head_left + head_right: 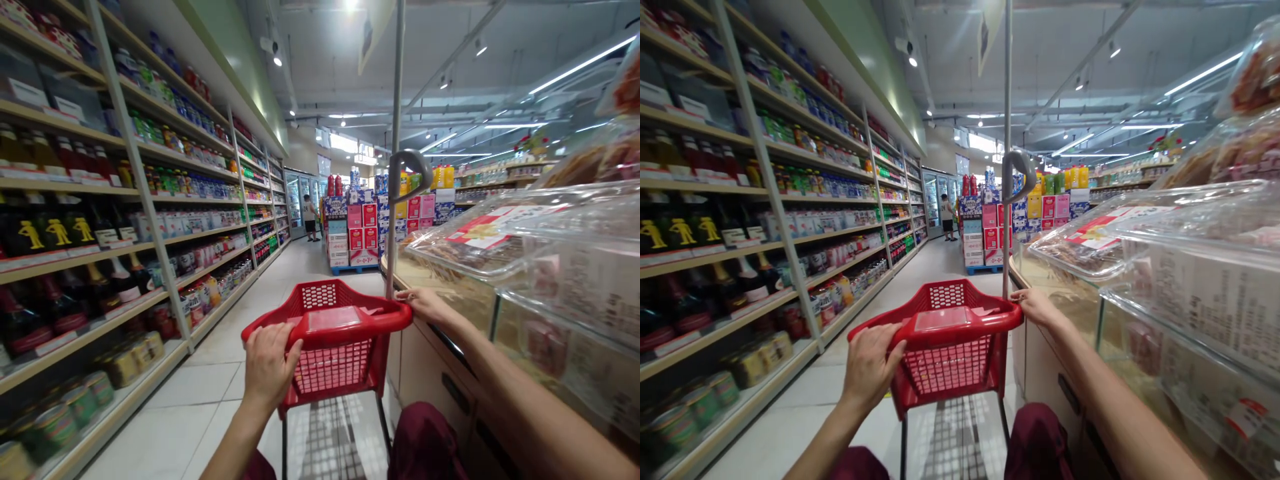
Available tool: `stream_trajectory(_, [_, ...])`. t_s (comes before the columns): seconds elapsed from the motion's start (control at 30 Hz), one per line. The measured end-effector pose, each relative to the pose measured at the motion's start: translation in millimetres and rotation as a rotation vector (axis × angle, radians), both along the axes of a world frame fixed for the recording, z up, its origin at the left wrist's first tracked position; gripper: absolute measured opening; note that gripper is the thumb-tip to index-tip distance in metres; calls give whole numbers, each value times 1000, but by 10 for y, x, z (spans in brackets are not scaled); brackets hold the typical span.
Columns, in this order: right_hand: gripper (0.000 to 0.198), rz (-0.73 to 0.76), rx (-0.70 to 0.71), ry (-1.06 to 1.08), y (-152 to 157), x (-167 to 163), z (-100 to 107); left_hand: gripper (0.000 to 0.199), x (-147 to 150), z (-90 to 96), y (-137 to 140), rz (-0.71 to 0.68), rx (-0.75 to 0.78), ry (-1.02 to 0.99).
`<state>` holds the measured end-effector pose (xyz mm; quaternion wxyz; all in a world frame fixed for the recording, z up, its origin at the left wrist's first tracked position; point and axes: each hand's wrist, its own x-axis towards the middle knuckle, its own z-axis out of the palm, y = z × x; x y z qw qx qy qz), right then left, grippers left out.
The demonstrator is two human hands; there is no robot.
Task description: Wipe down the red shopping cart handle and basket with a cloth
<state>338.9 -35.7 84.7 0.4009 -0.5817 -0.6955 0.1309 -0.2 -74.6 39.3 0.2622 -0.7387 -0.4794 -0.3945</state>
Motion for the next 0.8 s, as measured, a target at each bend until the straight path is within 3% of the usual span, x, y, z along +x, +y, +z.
stream_trajectory(0.1, [39,14,-56,140,-43,26,-71,32,-1,7,-19,10,-5,-12])
stream_trajectory(0.17, [39,52,84,189,-189,-90,-135,32,3,19,-40,15,-24,-16])
stream_trajectory(0.27, [39,209,365,66,-435,-442,-178,31,18,45,-71,22,-63,-14])
stream_trajectory(0.37, [48,307,471,-65,-536,-774,-183,31,32,60,-79,24,-66,-6])
stream_trajectory(0.5, [45,152,497,-95,-468,-725,-199,32,37,43,-56,12,-52,20])
stream_trajectory(0.67, [40,10,452,152,-447,-460,-145,32,46,22,-62,21,-46,7])
stream_trajectory(0.8, [35,-22,513,-47,-470,-656,-216,32,52,24,-87,30,-53,9])
